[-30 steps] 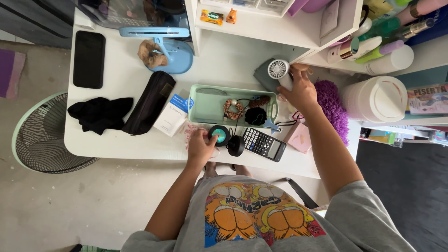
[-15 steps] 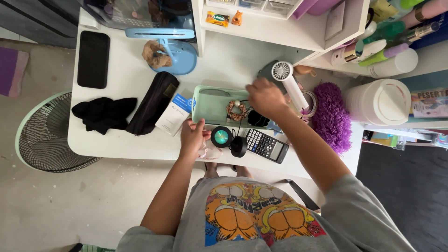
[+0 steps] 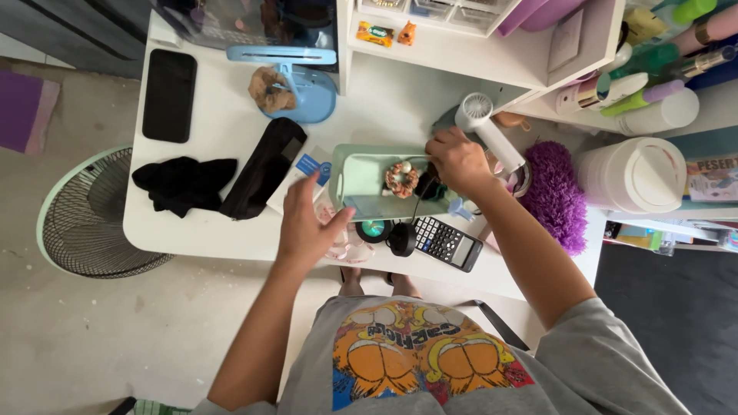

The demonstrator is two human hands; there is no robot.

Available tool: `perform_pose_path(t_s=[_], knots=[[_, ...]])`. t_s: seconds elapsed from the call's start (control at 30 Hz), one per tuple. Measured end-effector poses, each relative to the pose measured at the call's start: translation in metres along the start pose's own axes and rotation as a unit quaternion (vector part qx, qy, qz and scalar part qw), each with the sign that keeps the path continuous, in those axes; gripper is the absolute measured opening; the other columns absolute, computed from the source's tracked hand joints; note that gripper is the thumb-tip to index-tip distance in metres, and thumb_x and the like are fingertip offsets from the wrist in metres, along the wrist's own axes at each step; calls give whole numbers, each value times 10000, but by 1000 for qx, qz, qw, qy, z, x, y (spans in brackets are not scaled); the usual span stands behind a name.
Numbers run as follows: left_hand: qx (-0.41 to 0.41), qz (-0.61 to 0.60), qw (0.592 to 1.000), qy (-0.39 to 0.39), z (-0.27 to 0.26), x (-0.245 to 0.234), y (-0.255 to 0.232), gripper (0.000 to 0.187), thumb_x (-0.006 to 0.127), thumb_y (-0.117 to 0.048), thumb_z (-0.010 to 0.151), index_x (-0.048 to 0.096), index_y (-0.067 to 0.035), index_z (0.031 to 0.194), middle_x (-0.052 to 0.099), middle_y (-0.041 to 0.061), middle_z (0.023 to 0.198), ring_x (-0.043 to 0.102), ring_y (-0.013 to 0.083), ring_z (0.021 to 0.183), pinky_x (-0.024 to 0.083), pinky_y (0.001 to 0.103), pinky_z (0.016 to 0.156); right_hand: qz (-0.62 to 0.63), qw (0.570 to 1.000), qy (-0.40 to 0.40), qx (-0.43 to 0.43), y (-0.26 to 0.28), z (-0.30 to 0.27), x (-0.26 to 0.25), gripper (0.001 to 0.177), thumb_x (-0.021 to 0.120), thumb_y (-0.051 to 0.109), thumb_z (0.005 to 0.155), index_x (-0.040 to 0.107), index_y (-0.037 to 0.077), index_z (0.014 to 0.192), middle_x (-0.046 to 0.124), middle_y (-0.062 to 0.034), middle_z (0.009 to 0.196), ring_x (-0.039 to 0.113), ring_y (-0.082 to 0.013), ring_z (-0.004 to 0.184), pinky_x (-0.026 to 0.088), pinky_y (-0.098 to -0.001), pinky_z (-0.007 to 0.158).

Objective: Organizing various desk items and hair accessories into a storage bin.

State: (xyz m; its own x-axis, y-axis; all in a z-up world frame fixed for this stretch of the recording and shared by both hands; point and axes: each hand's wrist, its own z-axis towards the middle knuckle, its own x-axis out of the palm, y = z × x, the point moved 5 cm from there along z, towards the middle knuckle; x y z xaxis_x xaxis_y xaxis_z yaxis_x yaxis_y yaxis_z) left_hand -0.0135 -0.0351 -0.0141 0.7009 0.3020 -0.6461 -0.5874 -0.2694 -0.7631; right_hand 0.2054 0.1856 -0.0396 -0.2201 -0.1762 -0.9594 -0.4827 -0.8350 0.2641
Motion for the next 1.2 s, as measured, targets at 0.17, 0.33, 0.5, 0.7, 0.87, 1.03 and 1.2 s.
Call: perform_pose_path(t_s=[0.17, 0.33, 0.5, 0.7, 0.87, 1.03, 1.2], knots=[[89, -124, 988, 22, 33, -11, -18, 1159, 926, -364, 728, 230, 20, 1572, 378, 278, 1510, 422, 435, 1395, 390, 489, 1135, 23, 994, -105, -25, 34, 1, -30, 182, 748, 25, 800, 710, 67, 973, 661, -76, 1007, 617, -307, 1000, 555, -409, 807], [132, -128, 983, 0, 40, -10, -37, 1067, 914, -212, 748, 284, -68, 1597, 474, 229, 1433, 509, 386, 1341, 450, 468, 1129, 72, 977, -197, 23, 39, -13, -25, 311, 724, -41, 758, 713, 45, 1056, 661, -113, 1079, 617, -328, 1001, 558, -420, 824], [226, -73, 968, -82, 33, -6, -36, 887, 819, -152, 867, 284, -3, 1558, 450, 249, 1436, 461, 421, 1331, 411, 509, 1139, 94, 944, -300, 104, 44, -47, -12, 427, 811, 26, 857, 601, 19, 1229, 527, -210, 1197, 545, -388, 1086, 485, -469, 918], [298, -33, 949, -99, 23, -4, -34, 782, 743, -260, 920, 314, 12, 1515, 454, 252, 1414, 462, 414, 1260, 382, 548, 1103, 62, 946, -317, -3, 71, -62, -10, 722, 900, 152, 785, 450, 16, 1333, 482, -212, 1229, 476, -384, 1104, 421, -520, 958], [372, 5, 927, -56, 7, 14, -31, 786, 774, -329, 855, 340, -111, 1473, 445, 173, 1395, 452, 383, 1279, 361, 562, 1108, 152, 927, -313, 140, 45, -85, 32, 821, 868, 121, 811, 356, 46, 1448, 424, -208, 1363, 481, -356, 1202, 480, -458, 990], [483, 84, 871, 10, -26, 44, -19, 774, 825, -389, 838, 398, -272, 1472, 403, 54, 1386, 430, 283, 1271, 340, 564, 1165, 217, 914, -292, 181, 51, -96, 46, 955, 881, 112, 814, 265, 33, 1539, 314, -241, 1511, 454, -382, 1313, 525, -409, 1002], [484, 181, 856, -22, -34, 62, 6, 678, 752, -203, 945, 384, -290, 1507, 405, -17, 1290, 395, 232, 1286, 329, 520, 1224, 258, 902, -263, 226, 45, -103, 73, 968, 844, 85, 826, 235, 49, 1577, 286, -234, 1567, 475, -371, 1363, 535, -415, 1055]])
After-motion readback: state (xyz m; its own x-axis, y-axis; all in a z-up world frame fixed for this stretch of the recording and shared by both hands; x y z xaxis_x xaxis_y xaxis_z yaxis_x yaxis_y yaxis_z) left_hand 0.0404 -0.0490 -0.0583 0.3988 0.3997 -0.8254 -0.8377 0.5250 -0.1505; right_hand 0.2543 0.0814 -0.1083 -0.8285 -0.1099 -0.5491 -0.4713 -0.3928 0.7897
